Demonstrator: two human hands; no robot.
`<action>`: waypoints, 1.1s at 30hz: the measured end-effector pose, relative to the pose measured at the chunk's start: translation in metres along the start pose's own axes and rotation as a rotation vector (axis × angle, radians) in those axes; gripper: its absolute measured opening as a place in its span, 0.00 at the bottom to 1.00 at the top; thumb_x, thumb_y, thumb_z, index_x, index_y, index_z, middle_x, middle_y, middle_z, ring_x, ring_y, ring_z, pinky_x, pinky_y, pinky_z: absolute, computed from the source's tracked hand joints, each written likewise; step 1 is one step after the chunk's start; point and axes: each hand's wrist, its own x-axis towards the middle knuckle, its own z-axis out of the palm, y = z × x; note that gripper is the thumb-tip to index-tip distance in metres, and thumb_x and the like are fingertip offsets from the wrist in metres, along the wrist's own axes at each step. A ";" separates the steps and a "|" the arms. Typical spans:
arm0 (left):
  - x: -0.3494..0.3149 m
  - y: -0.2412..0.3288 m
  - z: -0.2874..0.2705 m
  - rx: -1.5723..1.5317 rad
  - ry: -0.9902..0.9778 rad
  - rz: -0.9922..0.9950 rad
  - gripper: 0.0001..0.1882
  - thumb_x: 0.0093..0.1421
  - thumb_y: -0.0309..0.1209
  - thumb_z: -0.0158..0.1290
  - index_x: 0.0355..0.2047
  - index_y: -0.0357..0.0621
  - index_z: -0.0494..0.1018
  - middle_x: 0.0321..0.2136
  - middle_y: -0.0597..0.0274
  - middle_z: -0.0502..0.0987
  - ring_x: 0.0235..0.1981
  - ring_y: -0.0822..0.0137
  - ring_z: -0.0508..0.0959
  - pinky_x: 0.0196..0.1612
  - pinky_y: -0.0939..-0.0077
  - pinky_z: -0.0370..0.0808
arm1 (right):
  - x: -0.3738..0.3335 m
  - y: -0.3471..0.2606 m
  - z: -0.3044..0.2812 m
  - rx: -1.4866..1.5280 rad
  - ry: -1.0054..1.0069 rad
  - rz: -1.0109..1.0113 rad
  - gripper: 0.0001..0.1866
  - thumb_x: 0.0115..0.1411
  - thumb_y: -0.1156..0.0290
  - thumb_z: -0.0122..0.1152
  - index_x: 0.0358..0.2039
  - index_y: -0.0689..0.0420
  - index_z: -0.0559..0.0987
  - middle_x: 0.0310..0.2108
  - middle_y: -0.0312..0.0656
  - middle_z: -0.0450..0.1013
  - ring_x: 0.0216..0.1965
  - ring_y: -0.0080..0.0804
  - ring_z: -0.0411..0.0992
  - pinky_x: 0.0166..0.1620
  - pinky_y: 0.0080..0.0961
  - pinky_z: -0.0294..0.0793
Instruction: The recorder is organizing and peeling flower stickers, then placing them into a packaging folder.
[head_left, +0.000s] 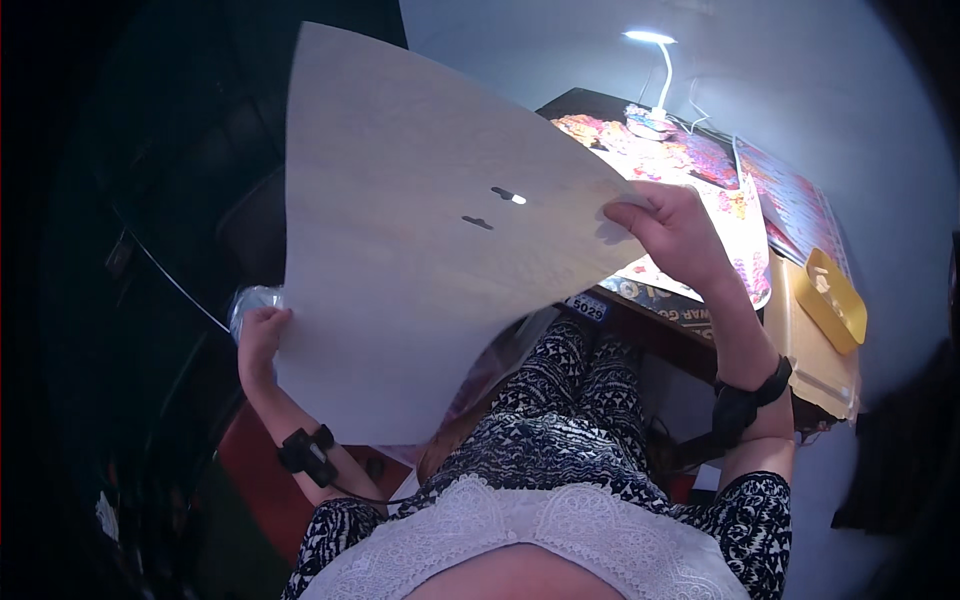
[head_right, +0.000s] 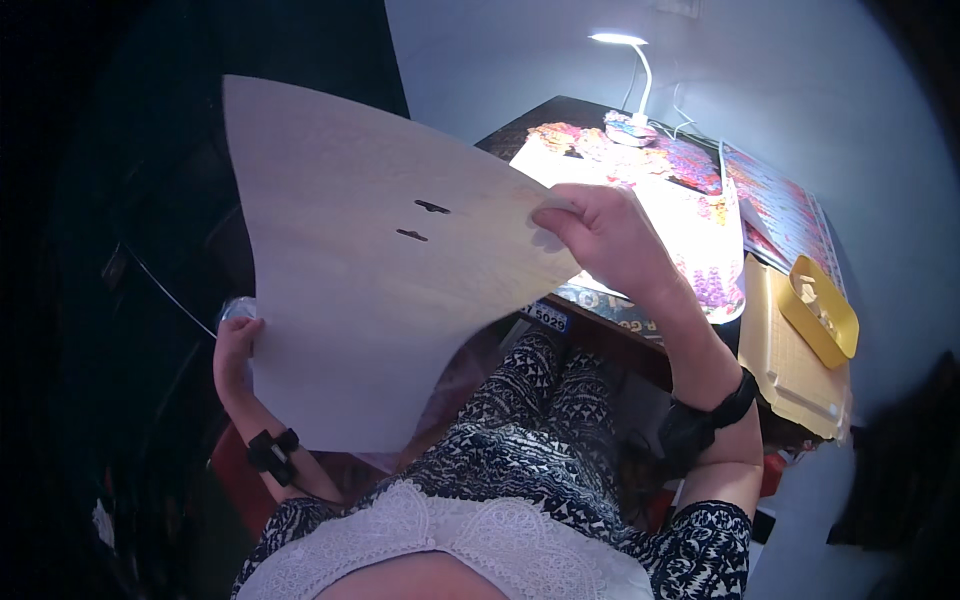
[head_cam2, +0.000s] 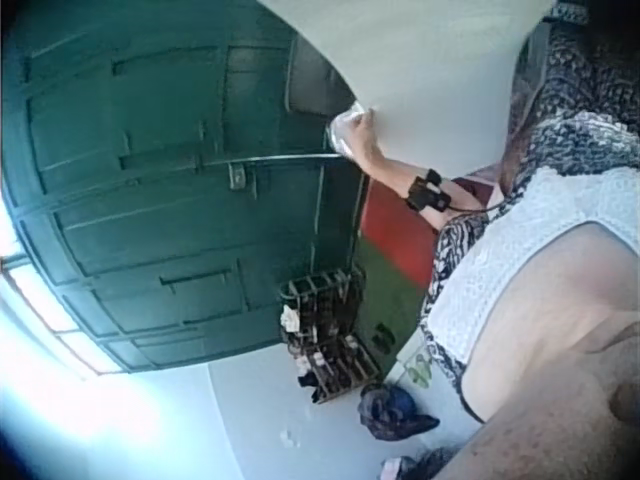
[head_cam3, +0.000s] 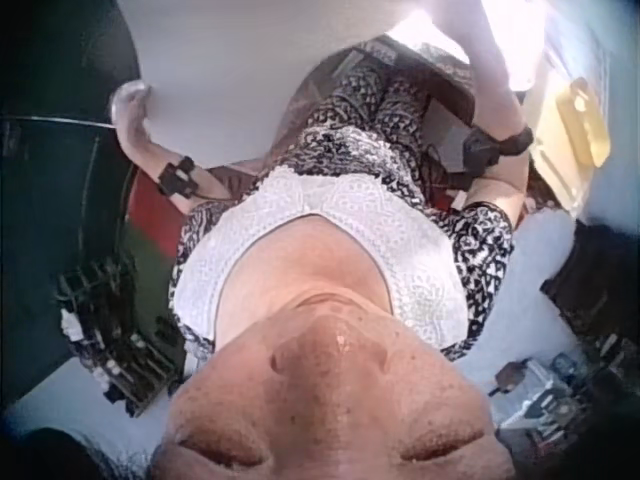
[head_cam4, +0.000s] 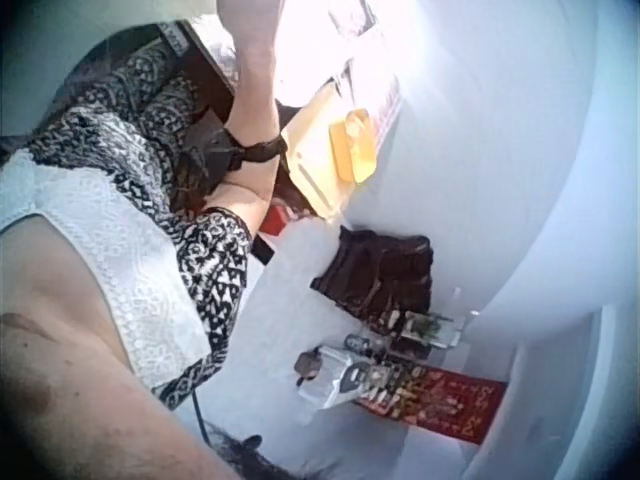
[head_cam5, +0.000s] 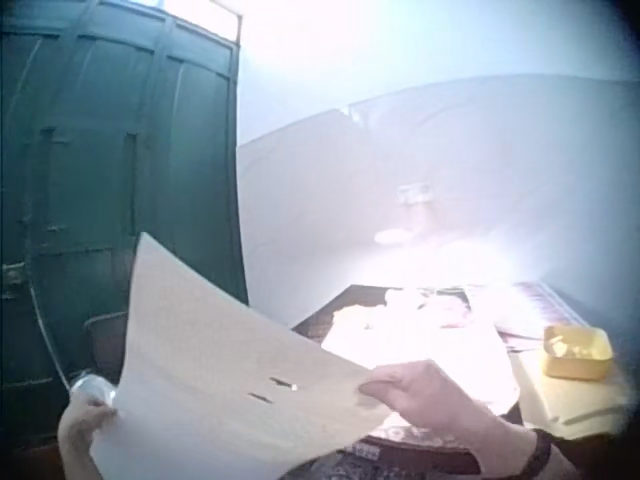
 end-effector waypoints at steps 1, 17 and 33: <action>0.001 0.007 0.004 0.139 -0.077 -0.022 0.10 0.57 0.32 0.55 0.26 0.37 0.76 0.17 0.69 0.72 0.20 0.77 0.70 0.26 0.78 0.66 | 0.002 0.003 -0.005 0.018 -0.002 0.038 0.08 0.58 0.73 0.57 0.34 0.62 0.80 0.23 0.41 0.77 0.26 0.26 0.75 0.32 0.23 0.72; 0.018 0.185 0.060 -0.396 -0.503 0.611 0.15 0.54 0.34 0.62 0.37 0.34 0.77 0.26 0.64 0.79 0.27 0.78 0.76 0.36 0.85 0.72 | 0.012 0.021 -0.035 -0.052 -0.003 0.222 0.13 0.59 0.65 0.55 0.33 0.62 0.80 0.22 0.44 0.75 0.25 0.30 0.73 0.33 0.26 0.71; 0.082 0.195 0.126 -0.490 -0.807 0.445 0.12 0.54 0.30 0.60 0.36 0.35 0.78 0.28 0.62 0.80 0.25 0.76 0.78 0.31 0.83 0.74 | 0.032 0.023 -0.048 -0.228 -0.182 0.546 0.15 0.55 0.62 0.56 0.31 0.62 0.80 0.21 0.48 0.73 0.23 0.36 0.72 0.33 0.30 0.71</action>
